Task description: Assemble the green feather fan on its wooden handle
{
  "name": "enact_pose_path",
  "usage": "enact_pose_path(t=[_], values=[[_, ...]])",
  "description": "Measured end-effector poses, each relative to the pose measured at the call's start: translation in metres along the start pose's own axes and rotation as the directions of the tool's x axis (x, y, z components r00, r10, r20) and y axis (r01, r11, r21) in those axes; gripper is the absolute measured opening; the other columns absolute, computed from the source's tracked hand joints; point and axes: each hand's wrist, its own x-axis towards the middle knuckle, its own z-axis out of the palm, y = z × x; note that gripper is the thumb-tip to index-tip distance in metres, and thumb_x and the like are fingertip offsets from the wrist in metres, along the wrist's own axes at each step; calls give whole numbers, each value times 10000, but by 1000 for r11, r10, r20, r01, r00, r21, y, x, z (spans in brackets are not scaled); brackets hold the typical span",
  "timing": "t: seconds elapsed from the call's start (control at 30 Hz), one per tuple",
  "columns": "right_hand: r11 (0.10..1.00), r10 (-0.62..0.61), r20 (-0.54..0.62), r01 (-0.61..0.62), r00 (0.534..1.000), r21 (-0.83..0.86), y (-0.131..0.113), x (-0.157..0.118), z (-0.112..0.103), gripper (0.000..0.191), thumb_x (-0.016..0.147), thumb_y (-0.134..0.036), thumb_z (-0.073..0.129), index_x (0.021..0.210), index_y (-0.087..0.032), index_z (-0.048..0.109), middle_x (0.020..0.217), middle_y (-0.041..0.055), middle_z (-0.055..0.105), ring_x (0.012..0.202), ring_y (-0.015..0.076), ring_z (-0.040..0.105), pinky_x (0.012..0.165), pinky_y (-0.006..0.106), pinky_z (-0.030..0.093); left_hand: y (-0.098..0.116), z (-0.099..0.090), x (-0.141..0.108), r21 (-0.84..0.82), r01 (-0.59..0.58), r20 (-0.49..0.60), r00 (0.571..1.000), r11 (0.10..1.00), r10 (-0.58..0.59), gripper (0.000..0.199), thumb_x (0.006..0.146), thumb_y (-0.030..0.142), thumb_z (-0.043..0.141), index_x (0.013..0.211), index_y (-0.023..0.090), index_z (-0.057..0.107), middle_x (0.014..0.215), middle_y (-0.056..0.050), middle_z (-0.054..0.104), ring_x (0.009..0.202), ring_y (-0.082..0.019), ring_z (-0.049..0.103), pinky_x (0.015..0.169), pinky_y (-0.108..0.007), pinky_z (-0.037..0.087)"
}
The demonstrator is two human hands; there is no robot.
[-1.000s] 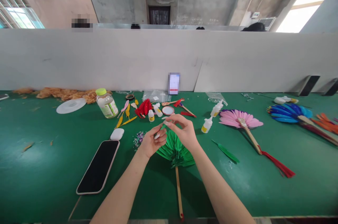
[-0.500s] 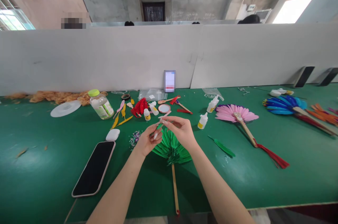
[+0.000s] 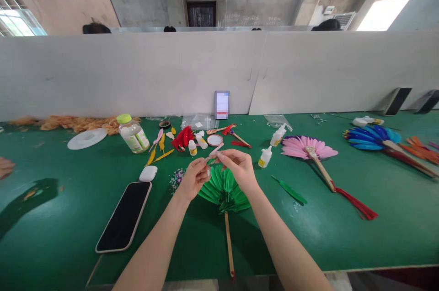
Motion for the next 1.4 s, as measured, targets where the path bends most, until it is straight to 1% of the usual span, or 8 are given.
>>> enact_pose_path(t=[0.3,0.47,0.67,0.83,0.93,1.17,1.27,1.4], values=[[999,-23,18,24,1000,-25,-6,0,1,239,753,-398,617,754,-168,684,654,39,674,541,153,592,434,241,435,-1,0,0,24,-14,-19,1000,1000,14,287,661,278,694,549,131,475,446,82,305,387,-7,191,359,-131,154],[1000,-21,28,21,999,1,-3,1,1,354,831,-457,492,813,-157,679,677,59,674,628,183,633,439,236,429,1,1,1,19,-43,-47,998,999,44,272,677,269,684,553,128,488,436,83,309,383,-5,187,357,-130,148],[984,-43,-29,38,999,-176,-2,4,-6,242,719,-391,649,765,-154,637,698,58,676,663,197,642,480,238,447,4,4,0,45,-64,-82,994,997,68,283,686,258,679,546,126,472,452,85,318,377,3,212,358,-125,160],[885,-14,126,71,992,-461,-5,8,-25,204,769,-356,598,731,-164,655,701,55,680,656,193,630,547,271,457,1,2,4,131,-110,-140,982,985,128,271,662,296,700,566,121,517,462,72,379,364,10,226,358,-140,164],[819,16,247,129,969,-559,-6,9,-34,217,784,-344,579,678,-175,666,662,39,677,595,170,604,521,262,439,-1,1,7,219,-149,-195,962,964,193,274,636,330,719,584,123,547,441,71,381,359,3,233,364,-156,159],[777,83,453,227,888,-587,-5,5,-34,189,793,-270,570,643,-175,635,608,18,657,547,137,569,497,232,401,-3,-3,9,329,-152,-178,959,932,219,339,657,352,701,515,140,477,381,95,247,358,-16,217,376,-174,157],[779,125,477,212,870,-590,-7,4,-31,196,813,-278,546,657,-174,601,615,12,644,558,136,561,528,239,408,-1,-3,8,294,-131,-166,968,947,186,340,664,330,700,516,143,459,396,102,213,361,-14,199,375,-169,162],[853,142,481,140,865,-503,-5,3,-27,243,832,-362,521,682,-173,552,613,-1,596,568,130,545,554,243,427,4,-1,5,205,-125,-151,976,971,157,319,679,303,694,543,143,454,426,110,189,362,-5,185,374,-151,173]])
